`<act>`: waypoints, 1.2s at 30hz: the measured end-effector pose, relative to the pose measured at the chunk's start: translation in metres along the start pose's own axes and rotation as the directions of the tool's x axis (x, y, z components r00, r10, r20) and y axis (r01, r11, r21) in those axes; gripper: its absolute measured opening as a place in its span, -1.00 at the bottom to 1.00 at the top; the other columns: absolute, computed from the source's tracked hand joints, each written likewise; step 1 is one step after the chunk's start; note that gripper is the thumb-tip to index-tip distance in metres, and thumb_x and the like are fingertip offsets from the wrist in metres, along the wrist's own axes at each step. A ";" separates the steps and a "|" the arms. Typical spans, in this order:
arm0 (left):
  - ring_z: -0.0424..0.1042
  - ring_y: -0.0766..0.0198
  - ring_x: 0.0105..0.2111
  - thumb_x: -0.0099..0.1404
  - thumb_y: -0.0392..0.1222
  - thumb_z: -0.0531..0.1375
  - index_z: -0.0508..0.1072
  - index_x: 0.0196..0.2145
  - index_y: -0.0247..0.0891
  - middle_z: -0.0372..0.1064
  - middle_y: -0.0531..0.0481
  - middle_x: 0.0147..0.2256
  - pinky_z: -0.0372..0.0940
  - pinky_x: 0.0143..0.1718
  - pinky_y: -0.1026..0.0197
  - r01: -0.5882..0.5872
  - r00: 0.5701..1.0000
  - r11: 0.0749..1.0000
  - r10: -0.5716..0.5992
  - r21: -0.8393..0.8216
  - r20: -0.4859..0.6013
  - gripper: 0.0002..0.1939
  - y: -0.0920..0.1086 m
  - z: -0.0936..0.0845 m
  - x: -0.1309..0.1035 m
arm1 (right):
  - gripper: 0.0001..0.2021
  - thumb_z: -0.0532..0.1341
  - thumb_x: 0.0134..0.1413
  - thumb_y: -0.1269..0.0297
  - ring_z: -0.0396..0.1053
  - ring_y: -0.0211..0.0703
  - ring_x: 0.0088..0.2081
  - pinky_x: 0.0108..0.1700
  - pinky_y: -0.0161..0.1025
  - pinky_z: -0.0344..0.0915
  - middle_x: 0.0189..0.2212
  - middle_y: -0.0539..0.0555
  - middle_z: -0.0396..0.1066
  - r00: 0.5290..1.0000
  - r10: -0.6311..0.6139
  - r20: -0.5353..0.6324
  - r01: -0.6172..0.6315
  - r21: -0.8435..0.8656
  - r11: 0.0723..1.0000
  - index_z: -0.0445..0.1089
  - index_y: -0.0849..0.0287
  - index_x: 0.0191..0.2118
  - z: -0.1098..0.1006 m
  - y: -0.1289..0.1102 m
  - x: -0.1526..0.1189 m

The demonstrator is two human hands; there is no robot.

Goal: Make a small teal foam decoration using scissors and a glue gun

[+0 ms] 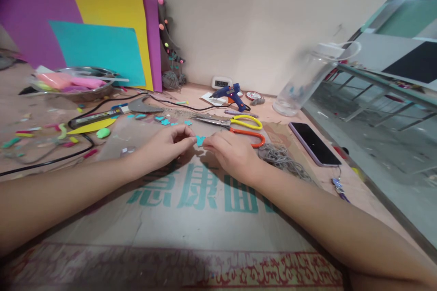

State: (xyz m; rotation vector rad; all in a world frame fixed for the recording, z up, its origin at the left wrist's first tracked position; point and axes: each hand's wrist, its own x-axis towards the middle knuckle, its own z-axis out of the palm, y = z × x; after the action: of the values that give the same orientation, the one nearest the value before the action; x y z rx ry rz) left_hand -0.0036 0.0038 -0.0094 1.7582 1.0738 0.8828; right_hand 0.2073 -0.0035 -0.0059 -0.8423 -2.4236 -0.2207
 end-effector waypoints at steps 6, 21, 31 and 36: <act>0.31 0.32 -0.50 0.26 -0.15 0.10 0.36 -0.40 -0.25 0.33 0.10 -0.53 0.17 -0.44 0.28 -0.022 1.000 0.999 0.023 0.043 -0.011 -0.85 -0.003 0.002 0.000 | -0.77 0.03 0.34 0.35 0.40 -0.16 -0.37 -0.32 -0.23 0.28 -0.42 0.07 0.50 1.000 -0.015 -0.003 0.015 -0.019 1.000 0.42 0.16 -0.27 -0.001 0.000 -0.002; 0.36 0.26 -0.49 0.21 -0.18 0.07 0.41 -0.36 -0.26 0.37 0.06 -0.55 0.11 -0.48 0.27 0.017 1.000 0.992 -0.013 0.129 -0.026 -0.85 -0.008 0.012 -0.002 | -0.88 0.09 0.27 0.45 0.32 -0.19 -0.36 -0.31 -0.28 0.24 -0.38 0.03 0.40 0.999 -0.036 0.027 0.032 0.117 0.993 0.28 0.10 -0.15 0.001 0.002 -0.012; 0.32 0.30 -0.59 0.24 -0.12 0.08 0.35 -0.39 -0.25 0.33 0.09 -0.60 0.14 -0.54 0.29 0.045 0.999 0.998 -0.045 0.048 0.009 -0.84 -0.008 0.012 0.000 | -0.78 0.10 0.17 0.45 0.32 -0.12 -0.27 -0.21 -0.19 0.30 -0.27 0.13 0.39 0.998 -0.068 0.011 0.066 0.146 0.987 0.27 0.18 -0.06 -0.008 -0.004 -0.010; 0.23 0.36 -0.68 0.27 -0.09 0.08 0.31 -0.39 -0.24 0.25 0.14 -0.66 0.08 -0.65 0.34 0.075 0.997 0.994 -0.074 -0.078 0.018 -0.82 -0.012 0.010 0.000 | -0.82 0.11 0.16 0.47 0.31 -0.12 -0.26 -0.22 -0.20 0.32 -0.29 0.15 0.37 0.997 -0.082 -0.012 0.082 0.158 0.984 0.29 0.20 -0.12 -0.005 0.000 -0.006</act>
State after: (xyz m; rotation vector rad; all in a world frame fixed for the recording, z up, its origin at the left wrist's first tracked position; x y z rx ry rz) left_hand 0.0016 0.0040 -0.0237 1.6469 1.0740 0.8538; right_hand 0.2134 -0.0086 -0.0049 -0.6714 -2.4362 -0.0600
